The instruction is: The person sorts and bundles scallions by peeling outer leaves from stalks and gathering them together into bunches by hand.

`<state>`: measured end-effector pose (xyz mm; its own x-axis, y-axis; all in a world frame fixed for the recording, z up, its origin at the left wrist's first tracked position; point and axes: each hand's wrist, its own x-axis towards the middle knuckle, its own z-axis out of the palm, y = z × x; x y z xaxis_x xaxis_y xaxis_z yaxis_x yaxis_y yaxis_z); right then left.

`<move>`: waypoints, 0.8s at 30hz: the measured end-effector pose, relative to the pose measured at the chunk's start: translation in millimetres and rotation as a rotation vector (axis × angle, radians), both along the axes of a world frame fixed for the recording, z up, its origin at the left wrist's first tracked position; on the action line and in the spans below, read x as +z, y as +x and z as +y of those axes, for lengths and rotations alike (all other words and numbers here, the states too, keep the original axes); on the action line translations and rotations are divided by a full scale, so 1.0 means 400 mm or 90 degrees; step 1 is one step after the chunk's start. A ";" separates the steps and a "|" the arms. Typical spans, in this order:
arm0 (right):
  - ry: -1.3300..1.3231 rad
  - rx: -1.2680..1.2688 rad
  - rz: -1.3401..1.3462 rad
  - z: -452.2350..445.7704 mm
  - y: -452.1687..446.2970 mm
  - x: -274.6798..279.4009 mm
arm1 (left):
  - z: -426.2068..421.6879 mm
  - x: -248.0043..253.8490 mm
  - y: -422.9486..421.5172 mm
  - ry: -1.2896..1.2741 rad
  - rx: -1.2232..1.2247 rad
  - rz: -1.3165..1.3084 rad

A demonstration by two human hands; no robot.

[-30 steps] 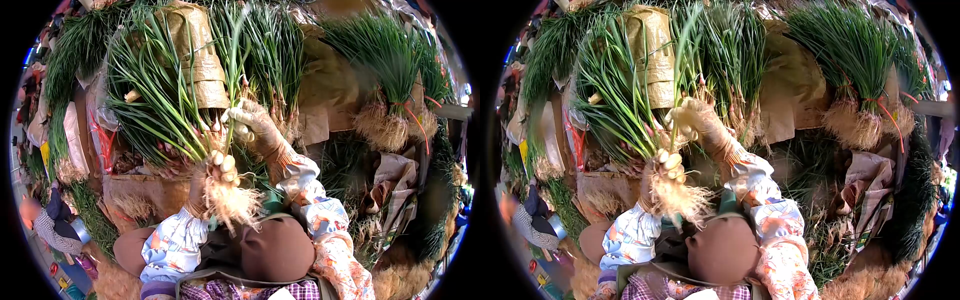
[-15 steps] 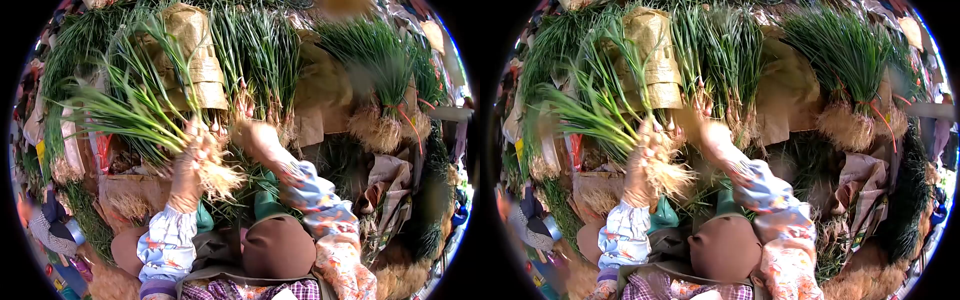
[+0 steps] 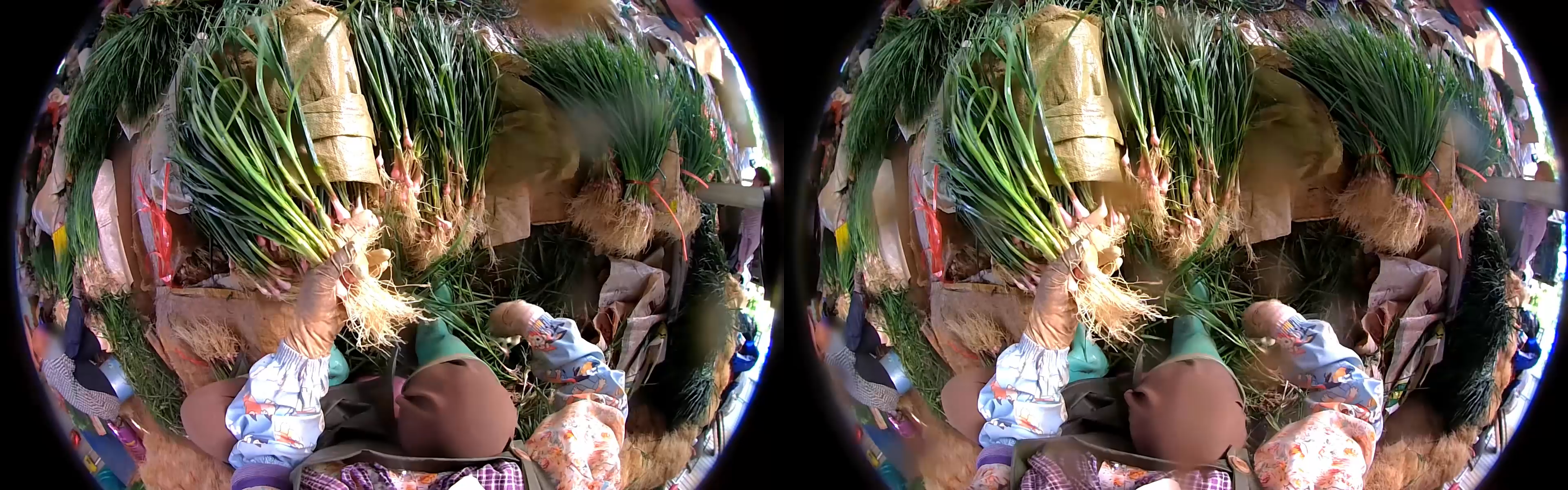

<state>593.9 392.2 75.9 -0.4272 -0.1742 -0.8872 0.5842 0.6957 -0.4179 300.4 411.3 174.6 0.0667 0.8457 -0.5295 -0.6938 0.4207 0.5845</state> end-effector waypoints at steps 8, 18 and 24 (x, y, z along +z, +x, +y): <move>0.478 -0.728 0.189 0.452 -0.388 0.102 | 0.006 -0.005 0.017 0.001 -0.010 0.074; 0.361 -0.850 0.681 0.198 -0.384 0.152 | -0.034 -0.049 0.039 -0.061 -0.073 0.265; 0.427 -0.266 0.238 0.250 -0.209 -0.087 | -0.006 0.062 -0.002 0.189 -0.065 -0.042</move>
